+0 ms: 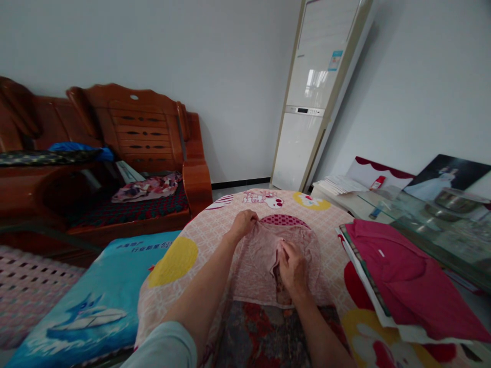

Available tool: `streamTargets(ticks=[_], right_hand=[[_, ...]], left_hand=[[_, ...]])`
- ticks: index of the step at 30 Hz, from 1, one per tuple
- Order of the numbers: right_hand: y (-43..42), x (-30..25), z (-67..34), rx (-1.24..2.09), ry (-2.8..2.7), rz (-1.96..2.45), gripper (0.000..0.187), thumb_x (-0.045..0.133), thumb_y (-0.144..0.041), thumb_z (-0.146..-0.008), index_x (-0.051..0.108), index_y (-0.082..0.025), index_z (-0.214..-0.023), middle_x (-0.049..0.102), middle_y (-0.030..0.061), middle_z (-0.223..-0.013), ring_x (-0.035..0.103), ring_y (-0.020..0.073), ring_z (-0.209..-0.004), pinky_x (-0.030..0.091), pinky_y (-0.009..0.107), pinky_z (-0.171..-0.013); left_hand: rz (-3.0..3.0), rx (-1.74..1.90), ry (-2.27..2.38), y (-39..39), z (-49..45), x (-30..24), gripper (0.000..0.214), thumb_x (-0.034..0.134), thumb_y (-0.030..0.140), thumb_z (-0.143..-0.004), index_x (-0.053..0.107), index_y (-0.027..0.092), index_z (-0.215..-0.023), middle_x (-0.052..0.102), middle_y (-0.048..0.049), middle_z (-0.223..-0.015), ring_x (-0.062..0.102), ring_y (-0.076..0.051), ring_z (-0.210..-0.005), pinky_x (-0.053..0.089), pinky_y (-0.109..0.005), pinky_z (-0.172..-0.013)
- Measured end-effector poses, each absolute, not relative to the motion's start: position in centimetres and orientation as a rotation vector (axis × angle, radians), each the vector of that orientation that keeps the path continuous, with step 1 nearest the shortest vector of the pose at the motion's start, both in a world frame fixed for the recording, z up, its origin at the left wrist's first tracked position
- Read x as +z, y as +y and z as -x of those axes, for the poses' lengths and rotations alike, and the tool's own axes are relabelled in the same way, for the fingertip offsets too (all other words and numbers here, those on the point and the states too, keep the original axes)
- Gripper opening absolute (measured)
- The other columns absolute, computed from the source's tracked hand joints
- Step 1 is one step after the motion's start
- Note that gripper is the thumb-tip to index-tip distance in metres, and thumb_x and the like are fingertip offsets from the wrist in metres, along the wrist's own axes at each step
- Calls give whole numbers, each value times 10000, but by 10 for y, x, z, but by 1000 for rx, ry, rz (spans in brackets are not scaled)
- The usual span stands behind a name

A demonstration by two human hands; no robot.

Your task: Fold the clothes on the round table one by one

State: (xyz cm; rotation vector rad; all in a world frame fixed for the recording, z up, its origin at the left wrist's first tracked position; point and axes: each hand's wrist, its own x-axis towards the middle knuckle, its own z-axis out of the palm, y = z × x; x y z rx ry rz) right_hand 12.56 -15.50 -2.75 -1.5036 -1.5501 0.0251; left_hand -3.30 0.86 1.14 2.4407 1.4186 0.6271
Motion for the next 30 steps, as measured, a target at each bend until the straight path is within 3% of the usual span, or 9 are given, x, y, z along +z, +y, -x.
streamTargets(ticks=[5,11,15,19,24,30], right_hand=[[-148,-43,-127,-40,-1549,1655,427,405,-265,-896,554,-124,-1271,600,167,-1197,529,250,-1132,408,411,-991],[-147,-60,-127,-68,-1602,1860,500,425,-249,-873,497,-13,-1307,530,267,-1285,436,343,-1247,317,513,-1045],[-149,-59,-126,-159,-1600,1871,473,483,-208,-837,534,-86,-1290,595,219,-1192,494,328,-1174,347,472,-1010],[-151,-54,-123,-245,-1589,1882,403,557,-213,-806,608,-119,-1195,614,214,-1169,503,349,-1146,317,504,-1020],[-157,-33,-134,-206,-1617,1878,298,529,-195,-805,678,-154,-1059,628,165,-1197,527,312,-1126,349,470,-1012],[-161,-11,-179,-64,-1303,1680,305,437,-222,-815,715,-161,-925,715,106,-910,639,226,-849,489,341,-802]], left_hand=[[-2397,582,1586,5,31,-3,252,500,123,-823,717,166,-942,688,-76,-991,605,-189,-972,438,-272,-900],[-2349,613,1725,-6,26,-9,259,469,139,-865,689,137,-1001,640,-127,-1042,572,-215,-1023,434,-293,-908],[-2475,607,1606,-13,19,-7,250,477,145,-868,691,156,-996,636,-121,-1071,537,-231,-1062,419,-309,-940],[-2419,610,1644,-17,15,-10,207,499,187,-880,667,146,-995,636,-133,-1059,535,-248,-1041,433,-339,-908],[-2348,641,1675,-26,5,2,242,453,107,-880,667,144,-987,655,-117,-1039,579,-194,-974,438,-288,-869],[-2369,575,1109,-61,-21,-2,175,539,180,-841,707,190,-889,715,-22,-885,628,-166,-840,467,-250,-789]])
